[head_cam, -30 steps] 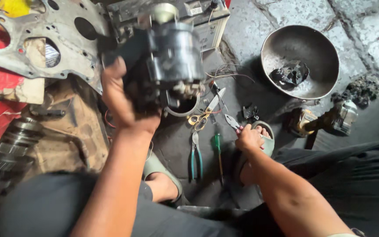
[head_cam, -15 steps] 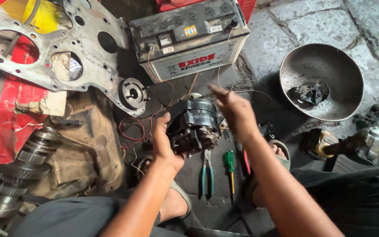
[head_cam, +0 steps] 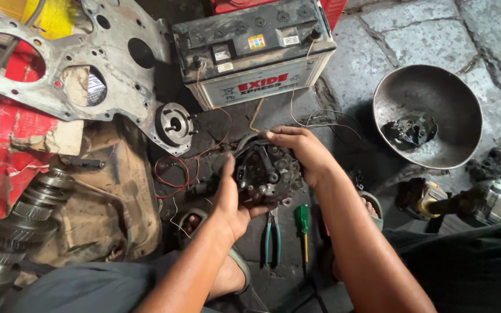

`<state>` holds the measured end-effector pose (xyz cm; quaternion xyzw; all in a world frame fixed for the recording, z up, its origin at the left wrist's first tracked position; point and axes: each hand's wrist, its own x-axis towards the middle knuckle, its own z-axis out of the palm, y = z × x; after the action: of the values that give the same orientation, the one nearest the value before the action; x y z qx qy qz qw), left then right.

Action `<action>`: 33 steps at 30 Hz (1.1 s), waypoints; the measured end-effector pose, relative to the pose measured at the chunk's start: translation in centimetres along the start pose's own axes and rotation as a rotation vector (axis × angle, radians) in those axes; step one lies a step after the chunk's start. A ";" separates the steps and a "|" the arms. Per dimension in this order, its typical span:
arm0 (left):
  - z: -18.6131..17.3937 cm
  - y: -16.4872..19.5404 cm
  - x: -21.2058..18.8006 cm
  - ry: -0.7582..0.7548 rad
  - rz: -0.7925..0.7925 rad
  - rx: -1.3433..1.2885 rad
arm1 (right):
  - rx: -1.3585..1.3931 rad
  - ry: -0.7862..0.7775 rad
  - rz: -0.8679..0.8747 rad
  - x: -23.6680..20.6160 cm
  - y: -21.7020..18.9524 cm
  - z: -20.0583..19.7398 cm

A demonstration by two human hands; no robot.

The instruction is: The person sits on the floor and works on a small electric motor connected to a car battery. They use pliers to adjust wires and components, then use a soldering iron to solder connections on the motor terminals.

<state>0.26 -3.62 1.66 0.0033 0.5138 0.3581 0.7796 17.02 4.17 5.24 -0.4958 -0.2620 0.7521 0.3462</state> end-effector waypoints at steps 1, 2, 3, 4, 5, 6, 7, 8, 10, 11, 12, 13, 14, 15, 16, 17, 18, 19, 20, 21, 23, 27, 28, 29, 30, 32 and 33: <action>0.0 0.0 0.3 -0.009 0.003 0.010 | -0.020 -0.007 0.016 0.4 -0.2 0.0; 0.0 0.0 0.5 0.000 0.007 0.008 | -0.041 -0.016 0.029 0.8 -0.3 0.1; -0.1 -0.1 0.8 0.012 0.009 0.004 | -0.062 -0.026 0.045 1.3 -0.4 0.1; -0.1 -0.1 1.1 0.024 0.009 0.000 | -0.067 -0.026 0.065 1.7 -0.5 0.1; -0.1 -0.1 1.3 0.029 0.008 -0.024 | -0.070 -0.025 0.085 2.1 -0.5 0.0; -0.1 -0.1 1.5 0.036 0.005 -0.046 | -0.072 -0.024 0.107 2.5 -0.4 0.0; -0.1 -0.1 1.8 0.041 0.002 -0.067 | -0.090 -0.013 0.110 2.9 -0.3 -0.1; -0.1 -0.1 2.0 0.045 0.002 -0.070 | -0.106 -0.001 0.114 3.2 -0.2 -0.2; -0.1 -0.2 2.4 0.059 -0.004 -0.081 | -0.129 0.010 0.124 3.8 0.0 -0.5; -0.1 -0.2 2.6 0.056 -0.001 -0.078 | -0.135 0.005 0.124 4.1 0.1 -0.6; -0.1 -0.2 2.7 0.055 0.000 -0.076 | -0.140 0.001 0.126 4.3 0.2 -0.7; -0.1 -0.2 2.9 0.052 0.003 -0.073 | -0.165 0.023 0.123 4.5 0.3 -0.7; -0.1 -0.1 3.0 0.051 -0.004 -0.066 | -0.191 0.045 0.119 4.6 0.3 -0.7; -0.1 -0.1 3.2 0.052 -0.012 -0.057 | -0.215 0.068 0.114 4.8 0.4 -0.7; -0.1 -0.1 3.3 0.053 -0.021 -0.048 | -0.201 0.058 0.100 4.8 0.4 -0.7; -0.1 0.0 3.4 0.066 -0.033 -0.036 | -0.187 0.051 0.087 4.9 0.4 -0.6; -0.1 0.1 3.4 0.077 -0.041 -0.023 | -0.173 0.042 0.070 4.9 0.3 -0.5; -0.1 0.2 3.5 0.089 -0.049 -0.008 | -0.228 0.081 0.082 4.9 0.2 -0.5; -0.2 0.3 3.5 0.089 -0.043 0.012 | -0.284 0.120 0.093 4.9 0.1 -0.5; -0.2 0.4 3.6 0.089 -0.036 0.033 | -0.338 0.159 0.103 4.9 0.0 -0.5; -0.2 0.6 3.6 0.097 -0.041 0.067 | -0.323 0.128 0.110 4.9 -0.3 -0.6; -0.4 1.4 3.5 0.092 -0.070 0.139 | -0.214 0.134 0.093 4.7 -0.2 -1.4; -0.5 1.6 3.4 0.084 -0.075 0.167 | -0.146 0.139 0.010 4.4 0.0 -1.7; -0.5 1.8 3.3 0.213 -0.012 0.281 | -0.079 0.146 -0.073 4.1 0.3 -2.0; -0.6 2.0 3.2 0.339 0.055 0.392 | -0.012 0.153 -0.157 3.6 0.6 -2.4; -0.8 2.4 2.9 0.612 0.307 0.831 | -0.118 0.233 -0.222 2.3 1.1 -3.5; -0.8 2.6 2.8 0.755 0.497 1.160 | -0.170 0.274 -0.254 1.7 1.3 -4.1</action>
<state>-1.25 -0.45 0.04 0.4081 0.8382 0.1717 0.3183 20.02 4.88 1.79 -0.5840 -0.3353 0.6031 0.4275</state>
